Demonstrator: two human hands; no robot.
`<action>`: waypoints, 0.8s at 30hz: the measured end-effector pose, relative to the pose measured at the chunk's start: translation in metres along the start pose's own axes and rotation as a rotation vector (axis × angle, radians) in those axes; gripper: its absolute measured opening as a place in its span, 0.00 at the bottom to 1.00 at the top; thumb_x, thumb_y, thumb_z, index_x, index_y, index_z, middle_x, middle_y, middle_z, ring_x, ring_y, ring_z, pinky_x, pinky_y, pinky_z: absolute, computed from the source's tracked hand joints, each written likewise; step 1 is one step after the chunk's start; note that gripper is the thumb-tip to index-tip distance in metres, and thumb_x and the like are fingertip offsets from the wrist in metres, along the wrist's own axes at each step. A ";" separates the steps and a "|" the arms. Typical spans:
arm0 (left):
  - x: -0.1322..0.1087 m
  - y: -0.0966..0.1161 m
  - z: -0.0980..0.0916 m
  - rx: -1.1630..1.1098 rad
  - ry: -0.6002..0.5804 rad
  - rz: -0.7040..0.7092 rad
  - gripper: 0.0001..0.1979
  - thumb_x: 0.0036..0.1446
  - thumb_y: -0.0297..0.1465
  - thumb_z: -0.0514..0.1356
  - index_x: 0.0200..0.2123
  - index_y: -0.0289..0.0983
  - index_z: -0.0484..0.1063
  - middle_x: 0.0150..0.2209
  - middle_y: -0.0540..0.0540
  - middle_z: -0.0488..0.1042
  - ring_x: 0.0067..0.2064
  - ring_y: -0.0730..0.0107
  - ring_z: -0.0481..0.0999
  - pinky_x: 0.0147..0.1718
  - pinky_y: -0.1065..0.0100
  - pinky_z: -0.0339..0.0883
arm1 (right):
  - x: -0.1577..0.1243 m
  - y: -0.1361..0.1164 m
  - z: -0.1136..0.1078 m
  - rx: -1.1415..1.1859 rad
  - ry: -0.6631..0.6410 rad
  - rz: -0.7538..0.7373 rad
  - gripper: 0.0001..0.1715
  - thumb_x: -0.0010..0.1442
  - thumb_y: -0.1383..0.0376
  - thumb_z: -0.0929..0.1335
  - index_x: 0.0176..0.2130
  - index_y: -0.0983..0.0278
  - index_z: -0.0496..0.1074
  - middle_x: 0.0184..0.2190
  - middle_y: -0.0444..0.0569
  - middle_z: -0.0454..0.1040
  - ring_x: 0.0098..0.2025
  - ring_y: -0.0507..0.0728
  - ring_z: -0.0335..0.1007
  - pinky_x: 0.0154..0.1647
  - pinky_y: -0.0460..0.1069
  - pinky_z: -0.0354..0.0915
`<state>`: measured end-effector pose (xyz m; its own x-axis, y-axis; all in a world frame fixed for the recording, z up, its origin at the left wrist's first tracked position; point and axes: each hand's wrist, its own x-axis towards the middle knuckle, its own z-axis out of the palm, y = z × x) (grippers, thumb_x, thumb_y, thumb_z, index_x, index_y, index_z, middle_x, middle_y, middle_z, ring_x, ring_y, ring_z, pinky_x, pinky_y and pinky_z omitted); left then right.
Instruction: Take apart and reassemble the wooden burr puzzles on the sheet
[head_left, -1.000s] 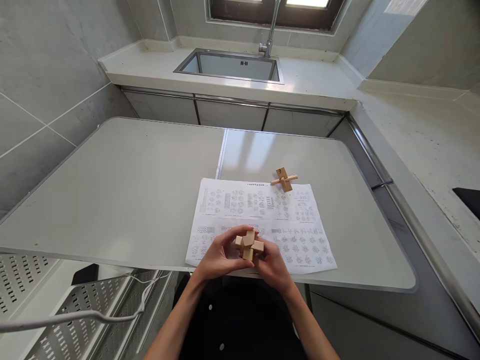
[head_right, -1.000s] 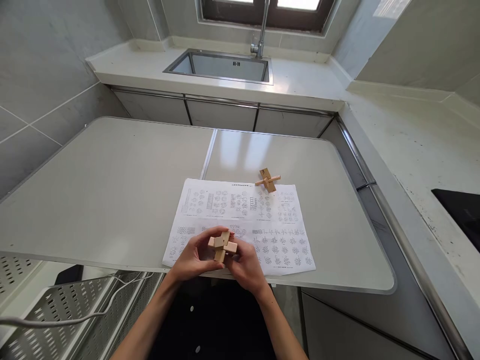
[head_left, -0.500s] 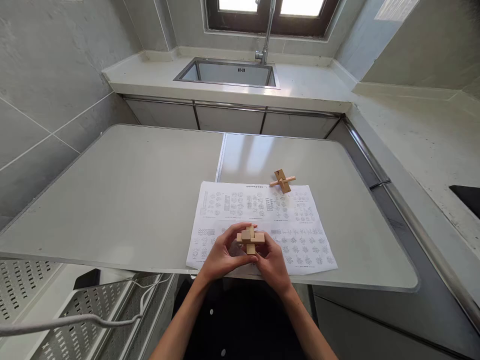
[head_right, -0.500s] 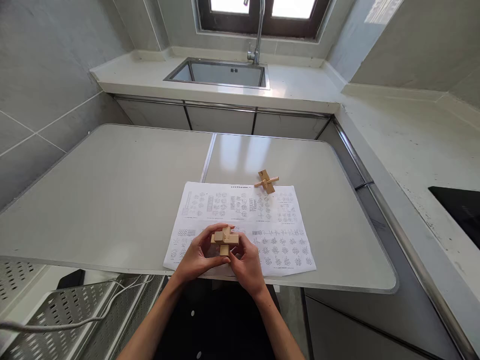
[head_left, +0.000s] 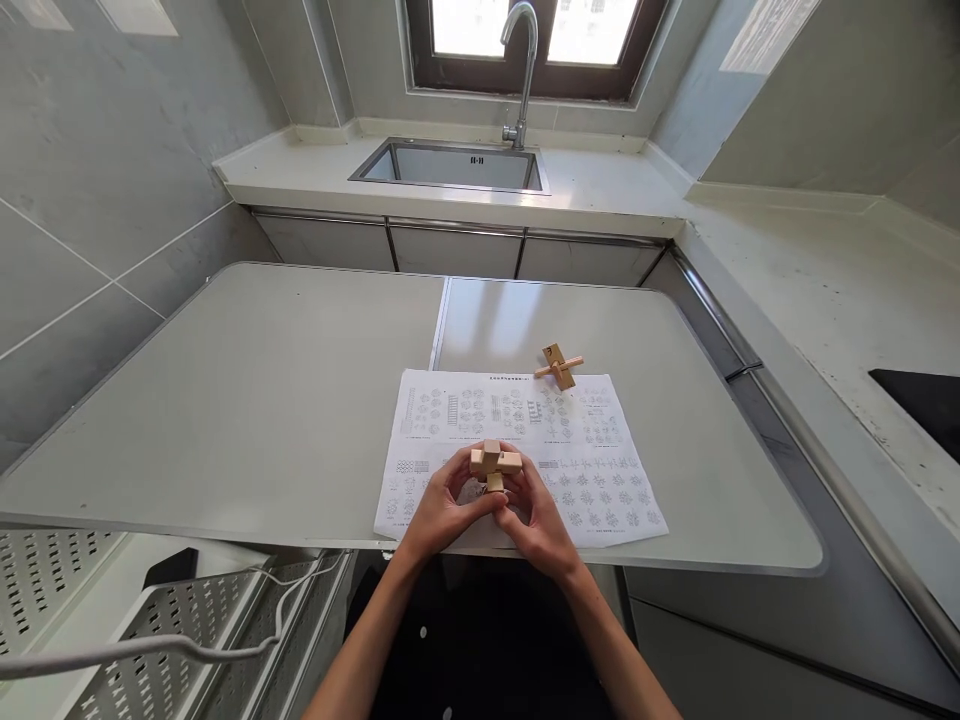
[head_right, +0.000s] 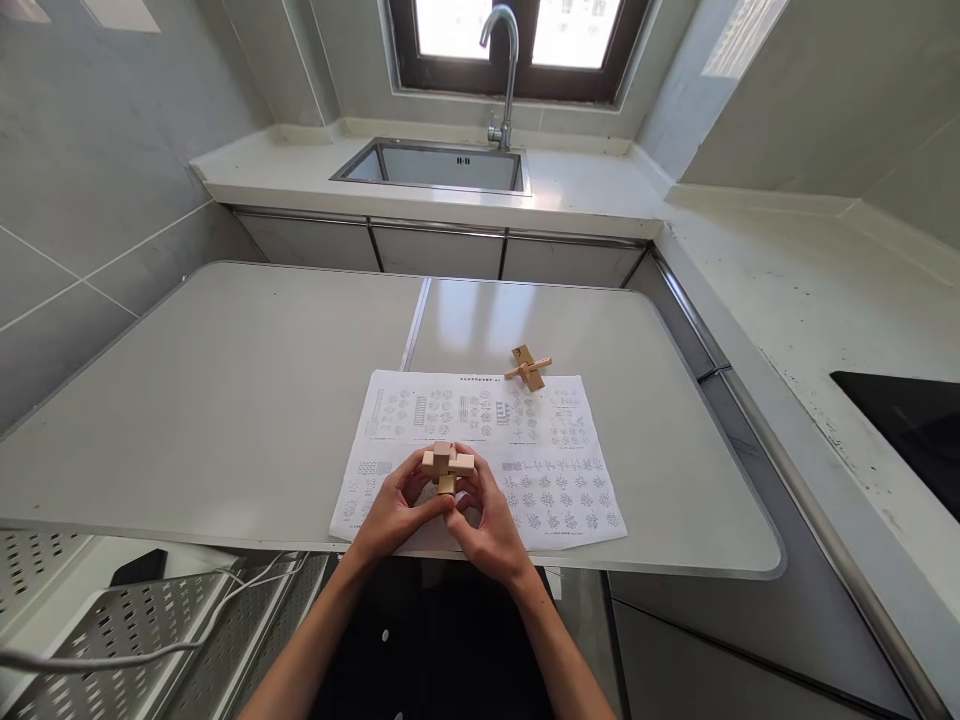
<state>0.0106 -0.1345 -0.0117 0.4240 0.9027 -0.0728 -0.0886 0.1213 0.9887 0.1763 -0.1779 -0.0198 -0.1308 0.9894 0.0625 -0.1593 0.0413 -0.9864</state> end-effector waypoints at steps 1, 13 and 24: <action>0.000 0.000 0.000 -0.003 -0.004 -0.001 0.30 0.57 0.37 0.73 0.61 0.41 0.72 0.59 0.41 0.78 0.63 0.52 0.75 0.65 0.57 0.66 | 0.000 0.000 0.000 0.006 0.000 0.007 0.35 0.69 0.58 0.69 0.70 0.52 0.58 0.63 0.53 0.72 0.59 0.63 0.75 0.55 0.56 0.74; 0.000 0.006 0.002 0.046 0.054 0.006 0.25 0.66 0.49 0.62 0.56 0.39 0.78 0.54 0.41 0.81 0.55 0.53 0.80 0.59 0.58 0.71 | 0.001 0.010 0.000 0.037 0.044 0.047 0.32 0.65 0.55 0.74 0.64 0.54 0.66 0.55 0.52 0.77 0.47 0.59 0.78 0.44 0.52 0.76; 0.002 -0.001 -0.002 -0.130 0.188 -0.026 0.27 0.66 0.52 0.61 0.57 0.38 0.78 0.59 0.39 0.79 0.62 0.50 0.76 0.63 0.55 0.67 | -0.001 0.010 0.004 -0.065 0.134 0.039 0.33 0.59 0.55 0.78 0.59 0.56 0.69 0.54 0.53 0.78 0.49 0.62 0.79 0.41 0.52 0.78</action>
<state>0.0093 -0.1323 -0.0135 0.2537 0.9581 -0.1334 -0.2006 0.1870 0.9617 0.1706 -0.1792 -0.0293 -0.0035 1.0000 0.0078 -0.0921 0.0075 -0.9957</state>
